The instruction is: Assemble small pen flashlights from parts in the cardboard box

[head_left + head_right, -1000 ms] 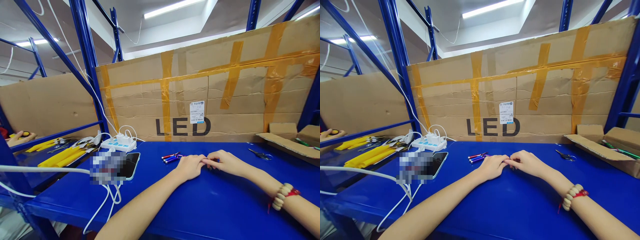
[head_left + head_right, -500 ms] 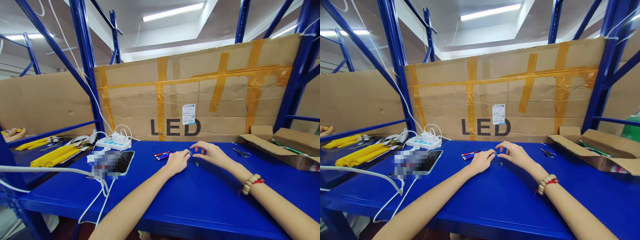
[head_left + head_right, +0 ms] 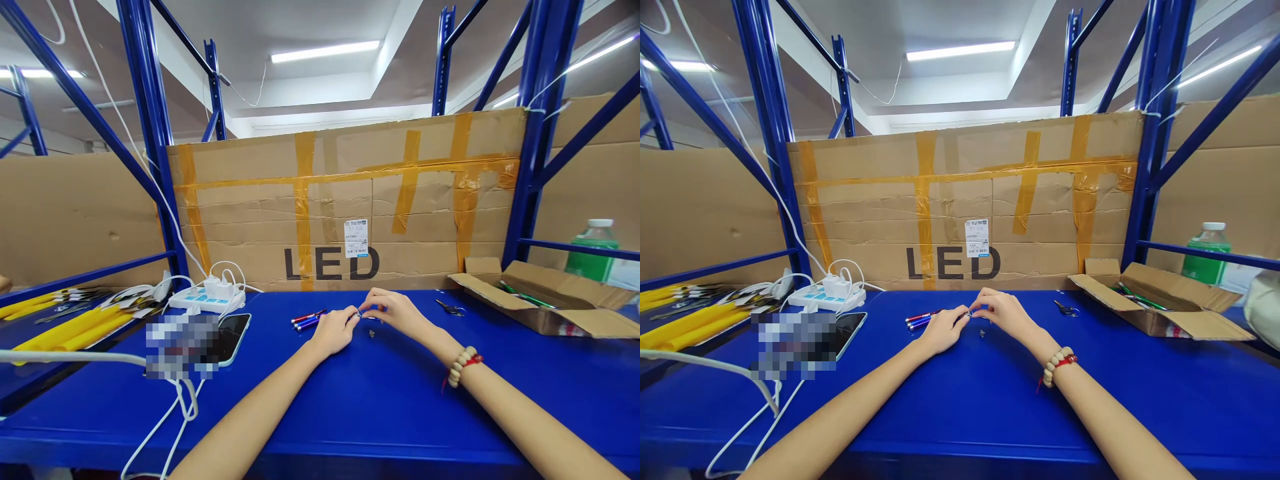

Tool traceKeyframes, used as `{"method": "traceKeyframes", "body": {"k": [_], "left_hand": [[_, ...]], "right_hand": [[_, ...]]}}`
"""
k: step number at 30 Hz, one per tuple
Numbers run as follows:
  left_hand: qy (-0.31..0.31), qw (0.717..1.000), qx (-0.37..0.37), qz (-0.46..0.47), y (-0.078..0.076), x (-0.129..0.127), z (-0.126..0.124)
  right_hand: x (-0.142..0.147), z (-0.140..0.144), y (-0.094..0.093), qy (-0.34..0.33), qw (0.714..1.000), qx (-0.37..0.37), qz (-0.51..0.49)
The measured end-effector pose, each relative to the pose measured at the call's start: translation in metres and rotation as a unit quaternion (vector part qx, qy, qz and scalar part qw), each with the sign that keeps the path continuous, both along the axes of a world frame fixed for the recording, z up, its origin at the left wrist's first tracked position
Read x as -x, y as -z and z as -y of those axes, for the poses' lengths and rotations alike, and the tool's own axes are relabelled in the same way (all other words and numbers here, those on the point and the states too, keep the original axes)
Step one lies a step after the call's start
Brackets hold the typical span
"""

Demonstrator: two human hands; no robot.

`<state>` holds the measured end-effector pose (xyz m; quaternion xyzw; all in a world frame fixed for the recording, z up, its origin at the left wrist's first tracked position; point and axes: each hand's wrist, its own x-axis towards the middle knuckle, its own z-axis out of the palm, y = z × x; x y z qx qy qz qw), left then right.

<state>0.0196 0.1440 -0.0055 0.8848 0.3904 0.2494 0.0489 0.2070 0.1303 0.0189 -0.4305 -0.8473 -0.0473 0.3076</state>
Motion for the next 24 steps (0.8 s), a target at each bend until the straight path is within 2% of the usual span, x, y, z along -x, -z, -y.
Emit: {"method": "traceKeyframes", "body": {"k": [5,16,24], "left_hand": [[0.014,1.000,0.006,0.008,0.0014,0.0004,-0.0017],[0.002,0.999,-0.005,-0.041,0.0011,0.0005,0.0008],[0.009,1.000,0.018,-0.010,-0.0008,0.0004,0.0014]], "right_hand": [[0.0006,0.0017,-0.0010,-0.004,1.000,0.006,-0.005],[-0.0001,0.0013,-0.0019,-0.005,1.000,0.015,0.024],[0.0010,0.0036,-0.0050,-0.013,0.999,0.006,0.030]]}}
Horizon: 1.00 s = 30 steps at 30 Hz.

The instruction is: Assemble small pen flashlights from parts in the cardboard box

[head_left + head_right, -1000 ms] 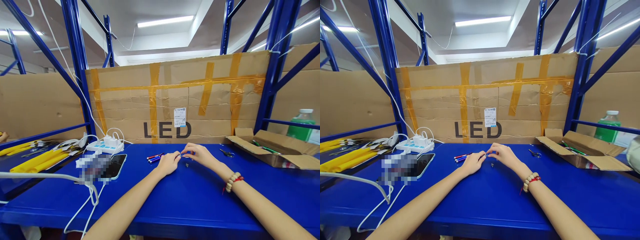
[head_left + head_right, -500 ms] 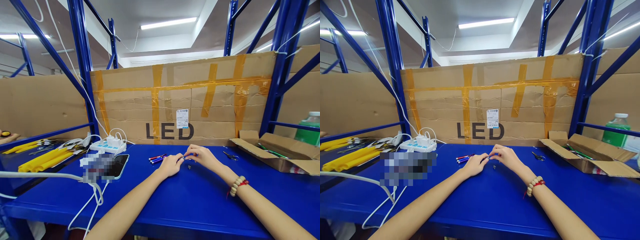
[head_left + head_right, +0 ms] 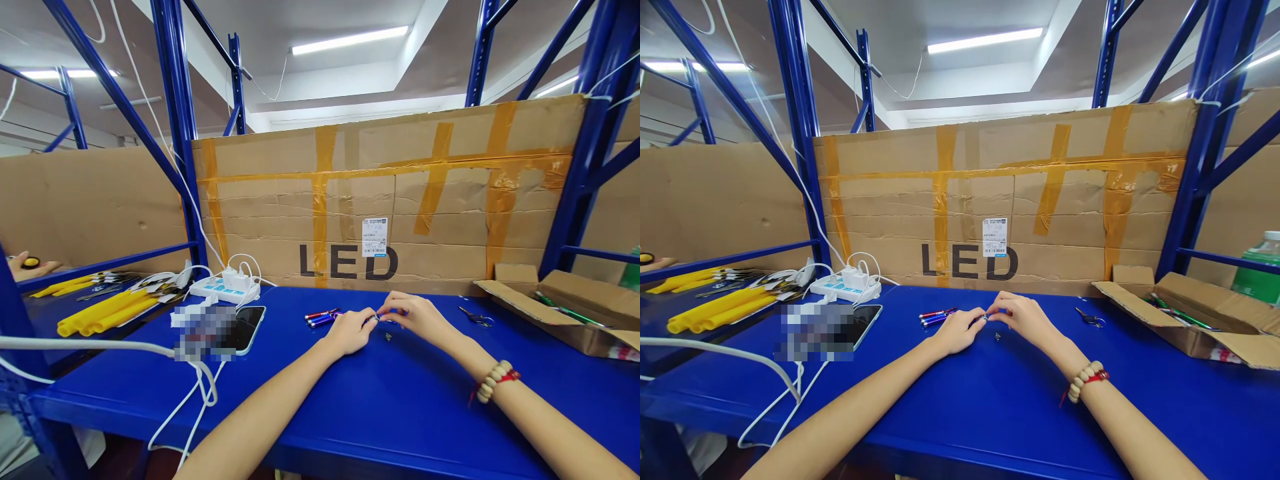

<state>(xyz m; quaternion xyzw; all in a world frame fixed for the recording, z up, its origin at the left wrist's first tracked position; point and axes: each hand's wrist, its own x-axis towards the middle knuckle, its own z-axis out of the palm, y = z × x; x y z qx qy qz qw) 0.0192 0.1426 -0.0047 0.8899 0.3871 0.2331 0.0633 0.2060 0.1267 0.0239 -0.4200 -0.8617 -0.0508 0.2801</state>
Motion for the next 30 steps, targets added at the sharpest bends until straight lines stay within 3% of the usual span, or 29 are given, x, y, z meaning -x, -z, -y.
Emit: {"method": "traceKeyframes", "body": {"k": [18,30], "left_hand": [[0.008,1.000,0.001,0.019,0.0046,0.0013,-0.0040],[0.008,1.000,-0.002,-0.015,0.0028,-0.0004,-0.0030]], "right_hand": [[-0.0003,-0.0008,0.0022,0.010,0.999,0.033,-0.028],[0.0004,0.0008,0.0024,0.019,0.999,0.009,-0.025]]}}
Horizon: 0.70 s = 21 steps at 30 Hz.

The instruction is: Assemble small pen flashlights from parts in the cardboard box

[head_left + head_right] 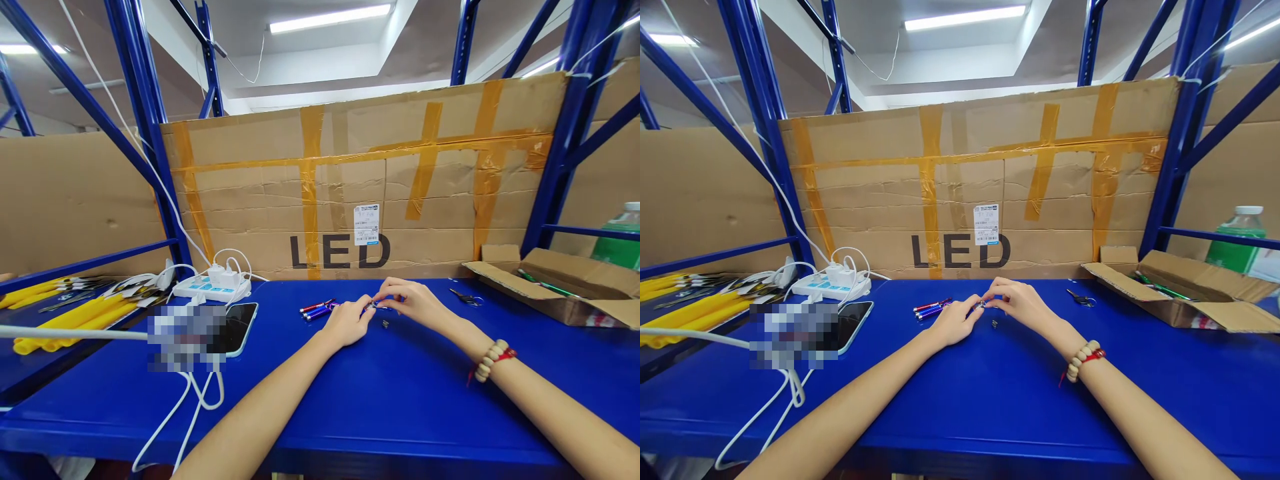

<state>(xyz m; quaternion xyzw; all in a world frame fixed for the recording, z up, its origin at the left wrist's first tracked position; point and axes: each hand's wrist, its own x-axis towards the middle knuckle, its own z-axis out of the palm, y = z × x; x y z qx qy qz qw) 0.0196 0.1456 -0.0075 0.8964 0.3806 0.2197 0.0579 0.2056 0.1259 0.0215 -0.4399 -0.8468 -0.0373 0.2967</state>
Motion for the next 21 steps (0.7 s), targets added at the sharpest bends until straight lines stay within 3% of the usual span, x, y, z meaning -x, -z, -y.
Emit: {"method": "traceKeyframes", "body": {"k": [11,17,21], "left_hand": [[0.008,1.000,-0.002,-0.019,0.001,0.000,0.000],[-0.007,1.000,-0.003,-0.021,0.000,-0.001,0.001],[0.016,1.000,0.010,-0.005,0.001,-0.001,0.000]], "right_hand": [[-0.002,-0.004,0.003,-0.013,0.999,0.033,-0.007],[-0.004,-0.010,0.012,-0.019,0.997,0.056,-0.048],[-0.006,-0.014,0.014,-0.039,0.993,0.059,-0.092]]}}
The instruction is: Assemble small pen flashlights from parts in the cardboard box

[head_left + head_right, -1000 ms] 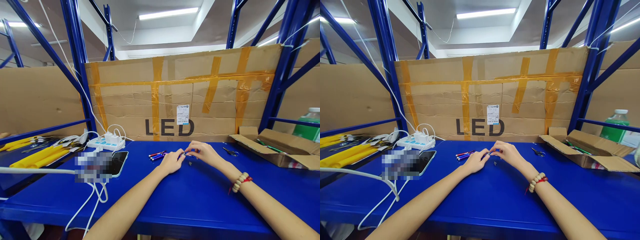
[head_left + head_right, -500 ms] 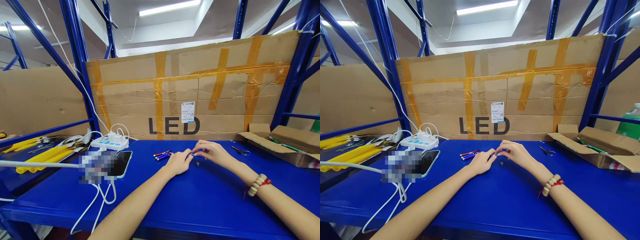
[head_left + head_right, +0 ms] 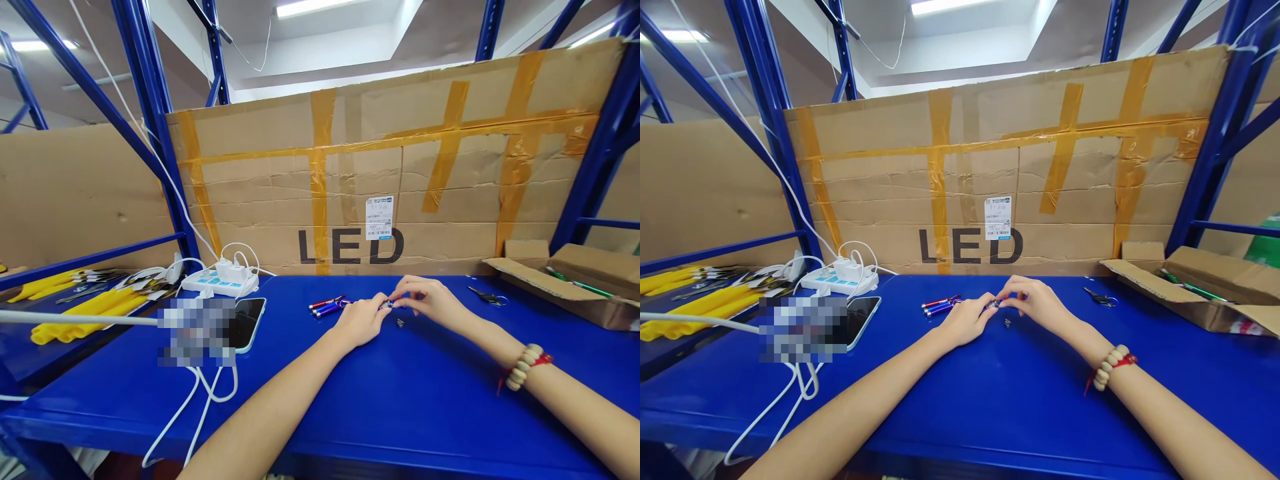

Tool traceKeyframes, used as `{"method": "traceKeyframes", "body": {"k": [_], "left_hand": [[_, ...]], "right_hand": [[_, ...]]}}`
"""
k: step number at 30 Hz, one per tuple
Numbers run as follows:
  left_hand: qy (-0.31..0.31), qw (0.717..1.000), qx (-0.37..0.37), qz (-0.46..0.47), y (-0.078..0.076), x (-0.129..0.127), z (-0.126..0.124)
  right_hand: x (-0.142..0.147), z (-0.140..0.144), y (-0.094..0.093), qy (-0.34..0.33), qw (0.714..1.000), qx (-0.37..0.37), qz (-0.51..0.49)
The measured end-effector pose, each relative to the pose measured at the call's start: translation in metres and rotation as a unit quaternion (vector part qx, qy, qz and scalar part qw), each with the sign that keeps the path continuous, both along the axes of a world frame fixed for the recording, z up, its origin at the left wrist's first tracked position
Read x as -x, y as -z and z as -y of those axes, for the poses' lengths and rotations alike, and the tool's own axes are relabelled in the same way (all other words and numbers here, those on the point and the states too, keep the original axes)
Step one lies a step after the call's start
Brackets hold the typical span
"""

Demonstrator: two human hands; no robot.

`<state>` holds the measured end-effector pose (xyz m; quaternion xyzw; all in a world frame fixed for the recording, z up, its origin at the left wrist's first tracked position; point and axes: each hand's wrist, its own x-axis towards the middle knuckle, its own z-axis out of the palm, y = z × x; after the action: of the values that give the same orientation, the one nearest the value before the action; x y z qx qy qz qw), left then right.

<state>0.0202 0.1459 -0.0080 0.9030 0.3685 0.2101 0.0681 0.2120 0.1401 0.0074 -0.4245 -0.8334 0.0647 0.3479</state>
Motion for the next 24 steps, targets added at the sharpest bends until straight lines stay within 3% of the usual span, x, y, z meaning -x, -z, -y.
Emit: {"method": "traceKeyframes", "body": {"k": [15,24], "left_hand": [[0.107,0.990,0.023,0.085,0.007,0.004,-0.009],[0.067,0.997,0.021,0.044,0.004,0.002,-0.004]], "right_hand": [[0.002,-0.003,0.010,-0.021,0.995,0.002,-0.097],[-0.003,-0.007,0.013,-0.017,0.999,-0.012,-0.041]]}}
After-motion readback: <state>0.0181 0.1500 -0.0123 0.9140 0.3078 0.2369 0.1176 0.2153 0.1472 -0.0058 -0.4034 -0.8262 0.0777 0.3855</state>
